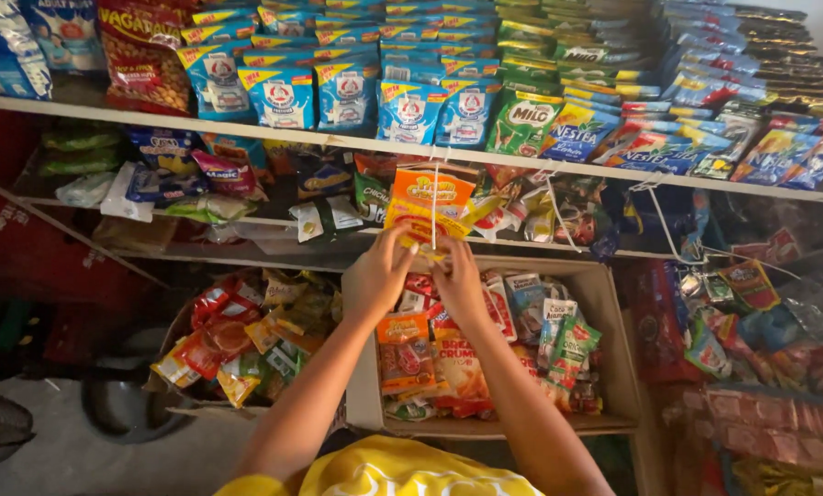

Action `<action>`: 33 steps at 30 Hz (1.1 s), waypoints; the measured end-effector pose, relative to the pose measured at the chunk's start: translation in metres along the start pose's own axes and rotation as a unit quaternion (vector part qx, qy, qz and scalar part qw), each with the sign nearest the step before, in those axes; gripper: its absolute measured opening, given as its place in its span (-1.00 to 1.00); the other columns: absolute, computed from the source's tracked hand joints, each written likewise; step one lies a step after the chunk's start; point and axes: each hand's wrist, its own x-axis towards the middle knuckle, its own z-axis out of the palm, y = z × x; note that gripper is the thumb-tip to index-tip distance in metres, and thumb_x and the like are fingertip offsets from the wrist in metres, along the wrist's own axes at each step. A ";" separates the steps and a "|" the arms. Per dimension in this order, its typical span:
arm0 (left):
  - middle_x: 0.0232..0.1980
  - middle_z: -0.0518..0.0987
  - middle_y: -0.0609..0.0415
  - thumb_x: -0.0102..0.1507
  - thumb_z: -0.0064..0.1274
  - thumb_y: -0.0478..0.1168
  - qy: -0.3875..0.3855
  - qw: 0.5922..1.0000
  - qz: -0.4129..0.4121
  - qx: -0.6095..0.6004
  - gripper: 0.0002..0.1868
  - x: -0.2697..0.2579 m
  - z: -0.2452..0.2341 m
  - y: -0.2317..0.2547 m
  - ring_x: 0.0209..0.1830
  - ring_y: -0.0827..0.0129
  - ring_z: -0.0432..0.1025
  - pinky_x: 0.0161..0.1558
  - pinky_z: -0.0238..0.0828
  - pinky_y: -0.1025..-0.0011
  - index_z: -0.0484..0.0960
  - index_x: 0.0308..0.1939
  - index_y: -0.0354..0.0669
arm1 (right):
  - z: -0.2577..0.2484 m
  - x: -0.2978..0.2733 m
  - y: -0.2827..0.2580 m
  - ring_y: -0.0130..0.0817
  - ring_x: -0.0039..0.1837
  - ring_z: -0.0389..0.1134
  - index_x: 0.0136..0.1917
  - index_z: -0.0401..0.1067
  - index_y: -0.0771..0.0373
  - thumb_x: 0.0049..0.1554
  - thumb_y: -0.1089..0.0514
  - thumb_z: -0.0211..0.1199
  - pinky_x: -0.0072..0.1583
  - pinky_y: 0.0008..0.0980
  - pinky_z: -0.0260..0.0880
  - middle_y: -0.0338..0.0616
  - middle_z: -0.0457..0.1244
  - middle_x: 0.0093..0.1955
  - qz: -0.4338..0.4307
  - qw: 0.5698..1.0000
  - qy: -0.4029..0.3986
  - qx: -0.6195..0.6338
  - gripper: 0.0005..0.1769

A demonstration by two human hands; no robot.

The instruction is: The person is taking various packaged snacks, drink sachets, and bread crumbs from a cardboard box on the floor and organizing them onto store shelves or display racks.

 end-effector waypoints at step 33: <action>0.33 0.41 -0.21 0.40 -0.11 -0.32 -0.092 0.974 -0.156 -0.136 -0.51 -0.005 0.326 -0.283 -0.16 0.00 0.51 -0.19 0.52 0.11 0.21 0.42 -0.14 | 0.068 -0.147 0.441 -0.27 0.14 0.42 0.50 0.19 0.21 0.16 0.30 0.18 0.12 -0.32 0.44 0.03 0.33 0.27 0.406 0.833 -0.236 0.291 -0.36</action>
